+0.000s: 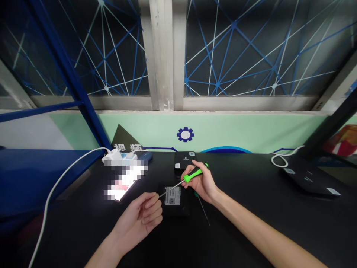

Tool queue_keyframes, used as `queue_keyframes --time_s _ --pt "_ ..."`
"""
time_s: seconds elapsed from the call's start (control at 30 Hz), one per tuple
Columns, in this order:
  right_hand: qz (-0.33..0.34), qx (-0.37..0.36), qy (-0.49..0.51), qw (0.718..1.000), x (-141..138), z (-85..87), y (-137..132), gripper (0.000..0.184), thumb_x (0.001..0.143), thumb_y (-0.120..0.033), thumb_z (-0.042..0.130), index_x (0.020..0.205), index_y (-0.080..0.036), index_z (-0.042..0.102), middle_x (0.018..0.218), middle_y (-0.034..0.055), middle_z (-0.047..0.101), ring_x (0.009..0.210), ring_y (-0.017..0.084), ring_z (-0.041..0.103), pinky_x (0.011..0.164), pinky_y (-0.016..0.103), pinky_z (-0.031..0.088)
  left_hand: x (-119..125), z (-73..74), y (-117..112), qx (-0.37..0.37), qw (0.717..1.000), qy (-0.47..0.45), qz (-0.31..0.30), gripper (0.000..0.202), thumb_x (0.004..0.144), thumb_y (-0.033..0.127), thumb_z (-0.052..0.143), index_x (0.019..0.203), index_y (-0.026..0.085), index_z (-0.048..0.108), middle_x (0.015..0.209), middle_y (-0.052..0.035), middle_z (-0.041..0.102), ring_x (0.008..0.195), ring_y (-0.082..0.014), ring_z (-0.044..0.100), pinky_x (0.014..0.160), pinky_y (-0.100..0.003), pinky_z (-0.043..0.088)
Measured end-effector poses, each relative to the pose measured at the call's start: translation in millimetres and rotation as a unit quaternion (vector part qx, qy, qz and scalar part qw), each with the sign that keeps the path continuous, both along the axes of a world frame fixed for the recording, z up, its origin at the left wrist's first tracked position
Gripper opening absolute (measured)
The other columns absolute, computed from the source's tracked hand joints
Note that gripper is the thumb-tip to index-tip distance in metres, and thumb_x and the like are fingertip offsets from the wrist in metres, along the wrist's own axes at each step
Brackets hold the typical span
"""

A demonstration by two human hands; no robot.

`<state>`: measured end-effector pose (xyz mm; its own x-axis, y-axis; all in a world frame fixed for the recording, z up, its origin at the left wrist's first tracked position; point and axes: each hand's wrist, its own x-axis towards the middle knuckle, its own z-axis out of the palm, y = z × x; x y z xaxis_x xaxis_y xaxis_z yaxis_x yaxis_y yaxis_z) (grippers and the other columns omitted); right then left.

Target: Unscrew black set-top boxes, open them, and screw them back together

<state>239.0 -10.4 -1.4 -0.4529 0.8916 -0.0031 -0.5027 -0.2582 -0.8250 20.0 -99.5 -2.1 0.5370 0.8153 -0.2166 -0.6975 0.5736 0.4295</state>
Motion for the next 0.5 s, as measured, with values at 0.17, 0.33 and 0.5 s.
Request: queue_keyframes --time_s 0.17,0.33,0.5 --pt "-0.043 -0.009 0.015 0.999 7.3 0.5 8.5 0.042 0.089 -0.048 0.055 0.066 -0.014 0.067 0.069 0.009 0.068 0.056 0.016 0.063 0.053 0.025 0.052 -2.9 -4.3 1.0 -0.022 0.999 -0.025 0.019 0.049 0.098 0.019 0.044 0.051 0.019 0.032 0.049 0.0064 0.024 0.044 -0.0069 0.021 0.048 -0.024 0.024" --pt "-0.056 -0.005 0.011 0.998 9.6 0.4 10.6 0.042 0.088 -0.049 0.057 0.066 -0.014 0.066 0.069 0.0092 0.068 0.055 0.016 0.062 0.052 0.024 0.052 -1.3 -5.2 2.1 -0.027 0.999 -0.006 0.046 0.046 0.1 0.022 0.048 0.055 0.015 0.045 0.055 0.0044 0.035 0.045 -0.0052 0.025 0.047 -0.022 0.028" --pt "-0.066 0.001 0.014 0.998 10.4 0.7 11.4 0.041 0.088 -0.048 0.056 0.065 -0.015 0.065 0.067 0.0088 0.068 0.055 0.016 0.062 0.052 0.024 0.052 2.5 -1.7 1.6 -0.034 0.992 0.034 0.119 0.024 0.1 0.015 0.048 0.098 0.001 0.067 0.059 0.0038 0.042 0.047 -0.0043 0.035 0.046 -0.02 0.032"
